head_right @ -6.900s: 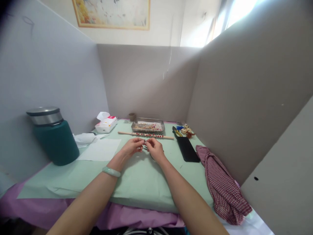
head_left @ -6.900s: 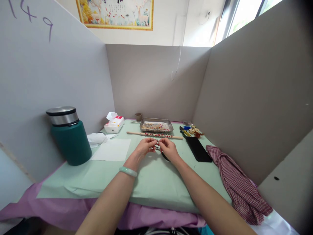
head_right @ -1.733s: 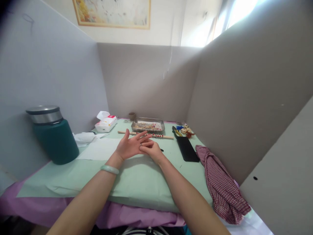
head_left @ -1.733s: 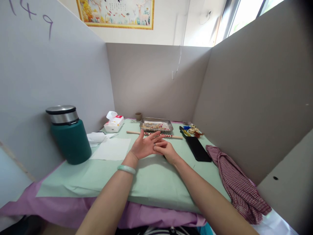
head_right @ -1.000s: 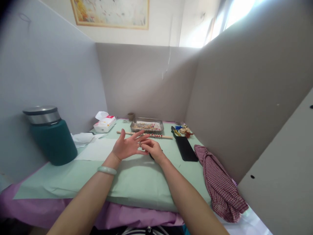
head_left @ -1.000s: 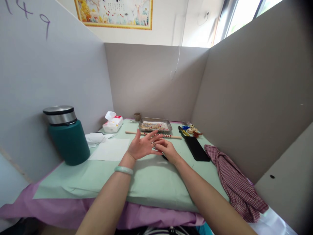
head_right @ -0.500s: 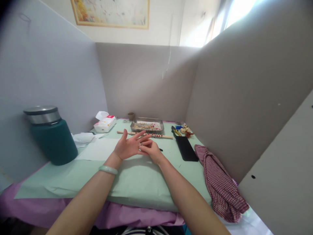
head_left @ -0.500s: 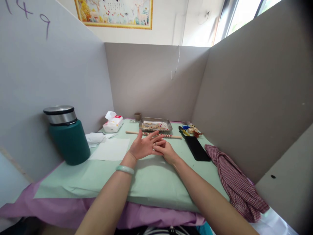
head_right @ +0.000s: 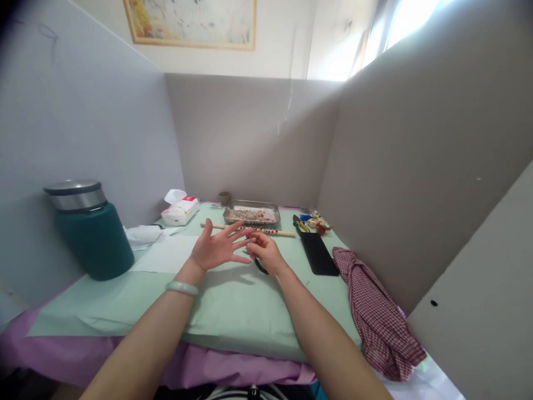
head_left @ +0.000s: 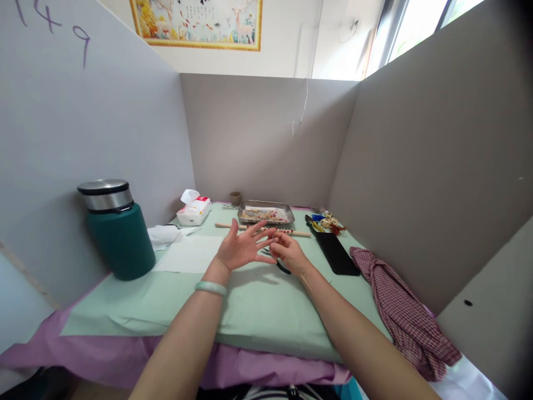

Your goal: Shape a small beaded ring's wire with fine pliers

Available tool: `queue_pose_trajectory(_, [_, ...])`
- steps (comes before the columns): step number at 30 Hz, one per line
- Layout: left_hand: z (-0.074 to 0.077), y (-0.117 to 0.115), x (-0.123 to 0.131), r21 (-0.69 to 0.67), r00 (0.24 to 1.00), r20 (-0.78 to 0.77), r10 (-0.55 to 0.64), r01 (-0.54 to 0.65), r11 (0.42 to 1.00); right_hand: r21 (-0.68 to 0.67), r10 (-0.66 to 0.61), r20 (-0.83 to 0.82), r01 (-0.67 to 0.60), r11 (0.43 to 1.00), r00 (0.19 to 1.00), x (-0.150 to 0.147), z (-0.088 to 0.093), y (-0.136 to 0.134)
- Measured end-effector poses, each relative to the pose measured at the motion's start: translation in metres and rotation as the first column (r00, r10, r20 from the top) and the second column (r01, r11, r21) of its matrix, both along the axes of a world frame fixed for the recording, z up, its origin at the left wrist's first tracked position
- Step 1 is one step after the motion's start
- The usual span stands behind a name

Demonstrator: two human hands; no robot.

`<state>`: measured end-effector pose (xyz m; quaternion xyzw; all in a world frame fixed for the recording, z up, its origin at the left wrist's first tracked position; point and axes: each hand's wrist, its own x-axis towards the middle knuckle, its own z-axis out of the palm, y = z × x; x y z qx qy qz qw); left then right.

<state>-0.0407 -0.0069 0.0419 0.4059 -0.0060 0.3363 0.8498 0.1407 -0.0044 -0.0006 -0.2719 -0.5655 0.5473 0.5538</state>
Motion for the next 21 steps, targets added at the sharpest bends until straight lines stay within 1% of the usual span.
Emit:
queue_pose_trajectory(4, [-0.003, 0.000, 0.005, -0.016, 0.999, -0.024, -0.043, 0.043, 0.999, -0.054, 0.061, 0.097, -0.056, 0.997, 0.993, -0.008, -0.004, -0.002])
queue_pose_trajectory(8, [-0.004, 0.000, 0.007, -0.024, 0.999, -0.026, -0.046, 0.046, 0.999, -0.045, 0.116, 0.112, -0.111, 0.993, 0.987, -0.013, -0.005, -0.003])
queue_pose_trajectory(10, [-0.003, 0.000, 0.006, -0.028, 0.999, -0.024, -0.028, 0.028, 0.999, -0.046, 0.103, 0.086, -0.100, 0.994, 0.991, -0.011, -0.004, -0.002])
queue_pose_trajectory(13, [-0.001, -0.001, 0.006, -0.029, 1.000, -0.027, -0.010, 0.009, 1.000, -0.064, 0.031, 0.053, -0.027, 0.998, 0.998, -0.007, -0.002, -0.001])
queue_pose_trajectory(15, [-0.001, -0.002, 0.006, -0.028, 0.999, -0.031, -0.007, 0.006, 1.000, -0.069, 0.006, 0.062, -0.001, 0.998, 0.998, -0.005, -0.002, -0.001])
queue_pose_trajectory(21, [-0.002, -0.001, 0.007, -0.017, 0.999, -0.024, -0.027, 0.027, 0.999, -0.072, 0.070, 0.077, -0.064, 0.995, 0.995, -0.009, -0.007, 0.001])
